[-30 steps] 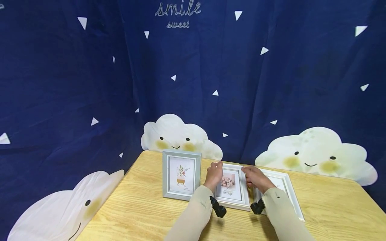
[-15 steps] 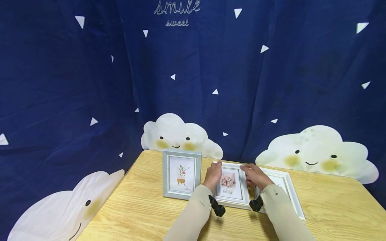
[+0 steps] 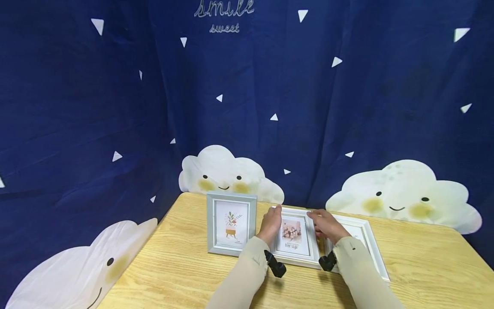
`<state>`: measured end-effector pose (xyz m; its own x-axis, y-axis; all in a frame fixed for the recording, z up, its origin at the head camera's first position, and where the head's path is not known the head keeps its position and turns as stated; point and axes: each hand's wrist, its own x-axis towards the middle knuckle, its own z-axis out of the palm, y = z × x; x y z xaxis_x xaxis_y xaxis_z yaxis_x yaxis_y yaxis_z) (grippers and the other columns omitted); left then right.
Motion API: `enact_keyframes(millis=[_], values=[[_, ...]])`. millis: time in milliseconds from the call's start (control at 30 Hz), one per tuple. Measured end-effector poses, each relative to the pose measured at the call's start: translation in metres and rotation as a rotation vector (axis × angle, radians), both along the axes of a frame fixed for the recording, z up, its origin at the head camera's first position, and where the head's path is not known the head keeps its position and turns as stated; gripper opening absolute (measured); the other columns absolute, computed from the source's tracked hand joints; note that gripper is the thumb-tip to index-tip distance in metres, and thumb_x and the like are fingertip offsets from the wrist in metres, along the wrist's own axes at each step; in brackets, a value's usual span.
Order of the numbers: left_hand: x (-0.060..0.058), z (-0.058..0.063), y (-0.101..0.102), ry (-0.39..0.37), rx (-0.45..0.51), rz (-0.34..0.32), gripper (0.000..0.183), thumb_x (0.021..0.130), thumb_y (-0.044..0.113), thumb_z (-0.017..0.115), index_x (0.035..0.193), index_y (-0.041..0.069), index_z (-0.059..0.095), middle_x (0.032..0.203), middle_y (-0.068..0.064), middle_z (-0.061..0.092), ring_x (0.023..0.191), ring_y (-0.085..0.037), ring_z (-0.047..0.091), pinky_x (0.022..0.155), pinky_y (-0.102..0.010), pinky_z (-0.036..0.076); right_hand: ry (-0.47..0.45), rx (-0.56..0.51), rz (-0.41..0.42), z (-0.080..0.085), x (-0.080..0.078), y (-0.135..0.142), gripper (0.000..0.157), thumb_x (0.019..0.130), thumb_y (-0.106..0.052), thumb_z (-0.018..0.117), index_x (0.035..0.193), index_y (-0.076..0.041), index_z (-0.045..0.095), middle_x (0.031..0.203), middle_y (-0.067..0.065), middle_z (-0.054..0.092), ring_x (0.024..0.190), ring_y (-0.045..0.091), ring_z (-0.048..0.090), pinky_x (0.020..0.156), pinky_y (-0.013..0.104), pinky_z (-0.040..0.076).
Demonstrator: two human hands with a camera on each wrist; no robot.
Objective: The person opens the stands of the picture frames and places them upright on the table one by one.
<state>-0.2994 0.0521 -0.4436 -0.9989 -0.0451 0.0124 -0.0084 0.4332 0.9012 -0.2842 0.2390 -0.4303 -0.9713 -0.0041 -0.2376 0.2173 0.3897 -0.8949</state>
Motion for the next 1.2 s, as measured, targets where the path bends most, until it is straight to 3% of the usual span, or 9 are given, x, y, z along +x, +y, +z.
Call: enact_keyframes(millis=[167,400,533,700,900,1200], values=[[0.001,0.001,0.000,-0.002,0.025,0.009,0.055,0.101,0.041,0.030,0.124,0.000,0.058,0.123,-0.023,0.059,0.117,-0.042,0.053,0.099,-0.052,0.040,0.007,-0.003,0.010,-0.001,0.000,0.003,0.064,0.099,-0.038,0.049,0.141,0.006,0.030,0.130,0.031,0.044,0.105,0.031,0.055,0.078,0.037,0.052],[0.004,0.002,0.001,0.004,0.052,0.035,0.053,0.101,0.042,0.033,0.124,0.003,0.059,0.123,-0.022,0.059,0.117,-0.041,0.053,0.099,-0.051,0.040,0.030,0.003,-0.011,0.004,0.003,0.002,0.061,0.100,-0.036,0.048,0.140,0.006,0.032,0.123,0.027,0.046,0.099,0.027,0.056,0.079,0.039,0.053],[0.006,0.005,0.002,0.037,0.075,0.060,0.050,0.100,0.041,0.036,0.122,0.004,0.060,0.122,-0.022,0.059,0.117,-0.040,0.053,0.099,-0.050,0.040,0.051,0.010,-0.011,0.011,0.006,0.000,0.063,0.101,-0.038,0.046,0.143,0.006,0.029,0.132,0.030,0.043,0.114,0.036,0.054,0.088,0.044,0.051],[0.009,0.010,0.003,0.083,0.095,0.092,0.045,0.098,0.040,0.040,0.118,0.006,0.061,0.119,-0.021,0.057,0.113,-0.038,0.055,0.096,-0.049,0.042,0.074,-0.036,-0.002,0.019,0.011,-0.002,0.065,0.101,-0.036,0.045,0.146,0.007,0.023,0.144,0.033,0.032,0.130,0.048,0.039,0.097,0.051,0.045],[0.015,0.017,0.003,0.108,0.120,0.113,0.043,0.097,0.041,0.043,0.121,0.009,0.059,0.123,-0.021,0.053,0.114,-0.038,0.054,0.097,-0.050,0.041,0.119,-0.062,-0.018,0.027,0.017,-0.004,0.069,0.101,-0.038,0.047,0.147,0.007,0.021,0.142,0.033,0.033,0.128,0.046,0.041,0.096,0.053,0.045],[0.025,0.027,0.000,0.160,0.126,0.083,0.046,0.098,0.042,0.042,0.129,0.011,0.055,0.127,-0.019,0.049,0.110,-0.036,0.054,0.094,-0.049,0.042,0.187,-0.099,-0.055,0.040,0.032,-0.003,0.071,0.100,-0.040,0.049,0.150,0.001,0.020,0.139,0.030,0.036,0.127,0.044,0.041,0.097,0.057,0.043]])
